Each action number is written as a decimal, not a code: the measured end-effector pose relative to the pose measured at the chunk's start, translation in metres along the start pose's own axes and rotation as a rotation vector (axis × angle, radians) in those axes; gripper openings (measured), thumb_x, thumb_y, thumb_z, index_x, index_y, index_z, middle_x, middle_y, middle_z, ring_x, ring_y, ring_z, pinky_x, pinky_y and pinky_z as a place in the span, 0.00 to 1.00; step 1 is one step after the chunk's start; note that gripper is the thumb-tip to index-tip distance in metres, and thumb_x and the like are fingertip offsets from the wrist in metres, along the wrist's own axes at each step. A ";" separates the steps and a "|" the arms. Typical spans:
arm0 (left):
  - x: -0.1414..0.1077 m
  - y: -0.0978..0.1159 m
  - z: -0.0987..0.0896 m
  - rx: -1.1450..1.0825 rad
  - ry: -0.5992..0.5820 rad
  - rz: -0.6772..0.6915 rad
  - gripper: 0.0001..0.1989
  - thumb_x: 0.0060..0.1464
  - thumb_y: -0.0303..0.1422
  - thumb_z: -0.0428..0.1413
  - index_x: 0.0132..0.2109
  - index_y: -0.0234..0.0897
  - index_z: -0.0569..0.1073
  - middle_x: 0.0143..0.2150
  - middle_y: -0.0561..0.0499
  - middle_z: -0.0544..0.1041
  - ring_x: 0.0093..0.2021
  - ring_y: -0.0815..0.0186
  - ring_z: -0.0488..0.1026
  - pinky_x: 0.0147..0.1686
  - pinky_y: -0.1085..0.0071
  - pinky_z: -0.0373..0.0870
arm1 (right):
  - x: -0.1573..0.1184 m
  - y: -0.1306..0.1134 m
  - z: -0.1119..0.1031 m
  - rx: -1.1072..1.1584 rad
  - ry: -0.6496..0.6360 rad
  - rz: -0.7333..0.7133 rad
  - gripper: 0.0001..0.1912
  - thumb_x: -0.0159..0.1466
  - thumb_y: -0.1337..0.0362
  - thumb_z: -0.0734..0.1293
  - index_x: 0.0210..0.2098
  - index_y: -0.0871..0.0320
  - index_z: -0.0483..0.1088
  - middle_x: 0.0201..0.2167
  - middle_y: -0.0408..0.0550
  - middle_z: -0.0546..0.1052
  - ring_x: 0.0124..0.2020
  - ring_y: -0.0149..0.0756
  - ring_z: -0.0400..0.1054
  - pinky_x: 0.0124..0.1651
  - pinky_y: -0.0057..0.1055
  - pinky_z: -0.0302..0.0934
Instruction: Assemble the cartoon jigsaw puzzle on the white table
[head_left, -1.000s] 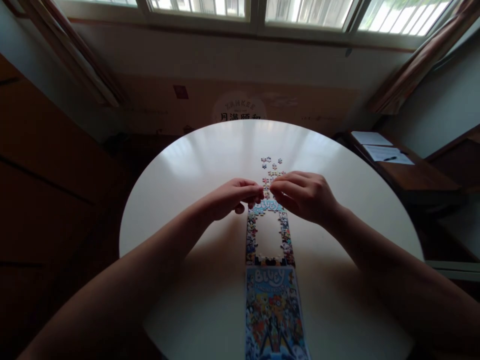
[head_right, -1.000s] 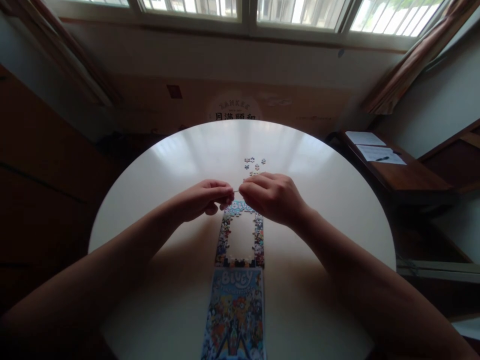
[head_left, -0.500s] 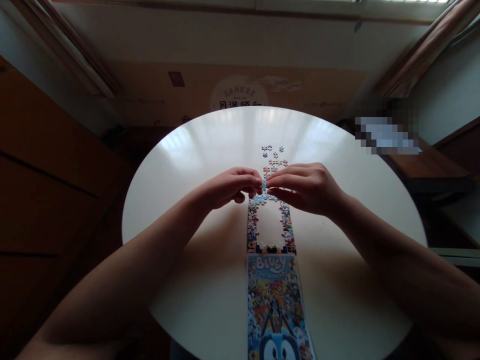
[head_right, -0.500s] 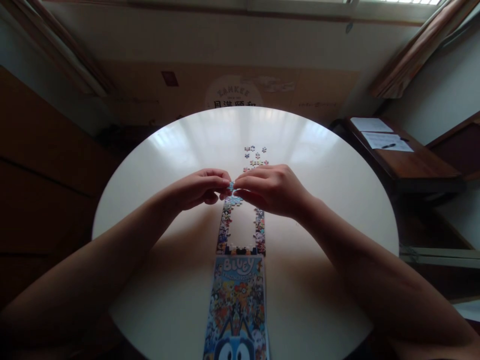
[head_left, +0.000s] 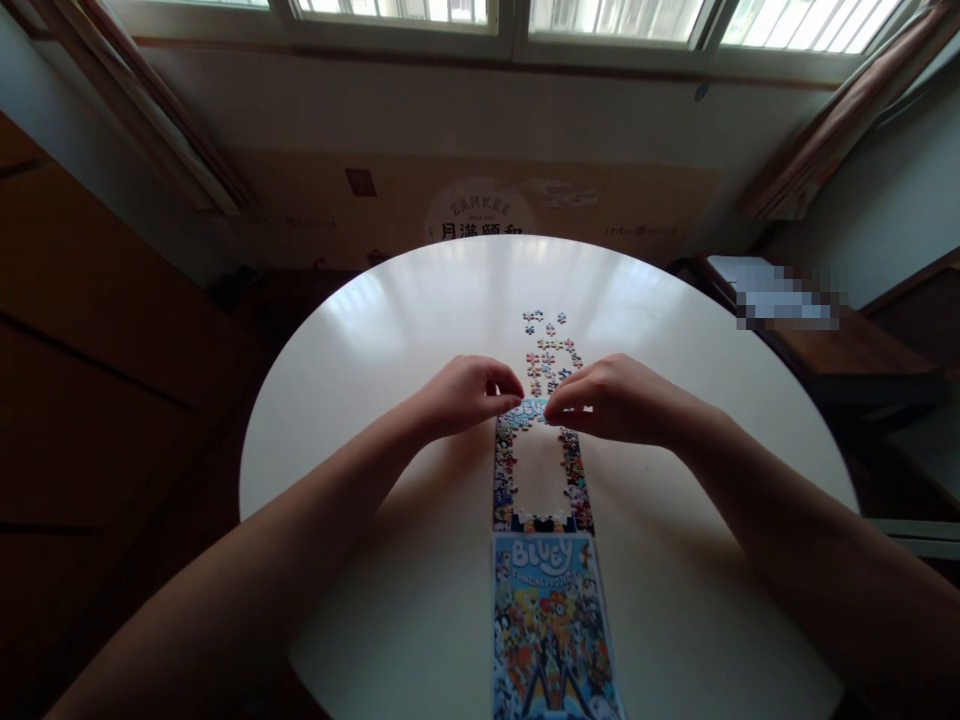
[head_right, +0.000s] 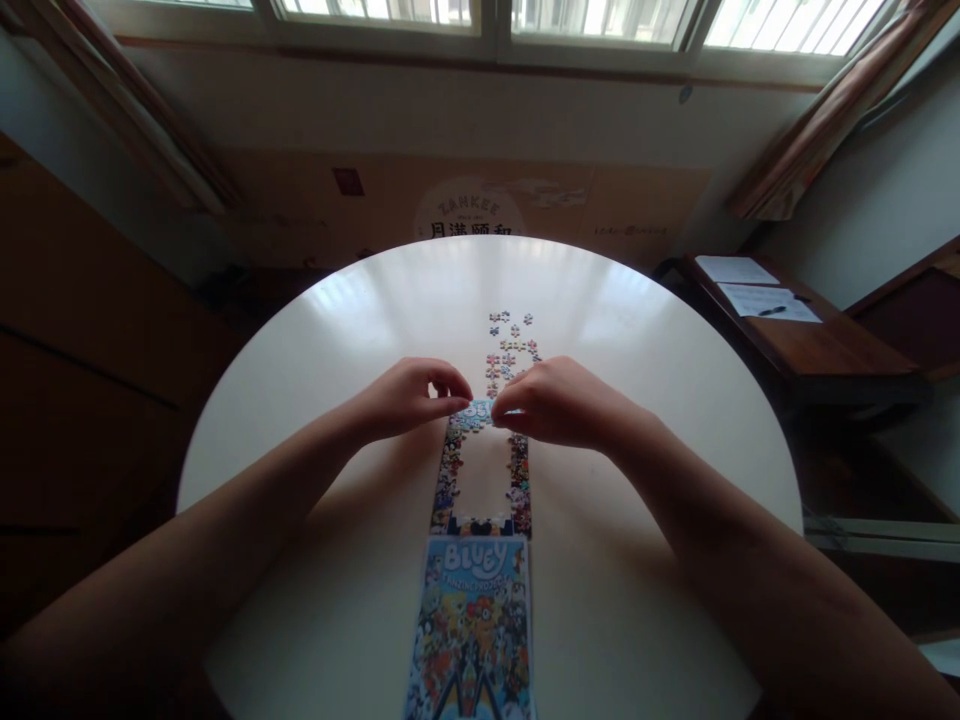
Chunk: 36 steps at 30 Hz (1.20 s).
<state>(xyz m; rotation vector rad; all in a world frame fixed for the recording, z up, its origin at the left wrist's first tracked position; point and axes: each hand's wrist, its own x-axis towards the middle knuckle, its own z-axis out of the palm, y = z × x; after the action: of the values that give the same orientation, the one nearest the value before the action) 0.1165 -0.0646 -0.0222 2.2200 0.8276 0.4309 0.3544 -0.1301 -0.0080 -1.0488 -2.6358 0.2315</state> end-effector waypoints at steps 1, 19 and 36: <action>0.000 -0.001 0.001 0.011 -0.011 0.010 0.06 0.52 0.28 0.60 0.38 0.37 0.82 0.34 0.50 0.81 0.34 0.67 0.74 0.36 0.69 0.69 | 0.001 0.000 0.002 0.010 -0.023 0.002 0.08 0.66 0.66 0.67 0.35 0.50 0.80 0.31 0.37 0.82 0.28 0.28 0.74 0.33 0.28 0.60; 0.002 -0.012 0.010 0.223 -0.092 0.117 0.10 0.53 0.31 0.59 0.39 0.42 0.84 0.40 0.48 0.80 0.40 0.64 0.75 0.44 0.67 0.70 | 0.007 -0.002 0.015 -0.032 -0.043 -0.009 0.09 0.68 0.62 0.66 0.37 0.48 0.79 0.35 0.39 0.82 0.34 0.32 0.74 0.37 0.31 0.59; 0.002 -0.012 0.009 0.196 -0.109 0.097 0.11 0.52 0.31 0.59 0.40 0.42 0.84 0.42 0.47 0.79 0.40 0.63 0.74 0.44 0.66 0.69 | 0.005 0.000 0.017 -0.049 -0.115 0.022 0.08 0.64 0.64 0.68 0.37 0.47 0.81 0.33 0.40 0.81 0.30 0.31 0.72 0.33 0.31 0.57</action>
<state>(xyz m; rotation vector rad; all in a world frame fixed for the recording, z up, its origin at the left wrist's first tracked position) 0.1175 -0.0612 -0.0371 2.4487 0.7329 0.2820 0.3456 -0.1271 -0.0227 -1.1120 -2.7458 0.2398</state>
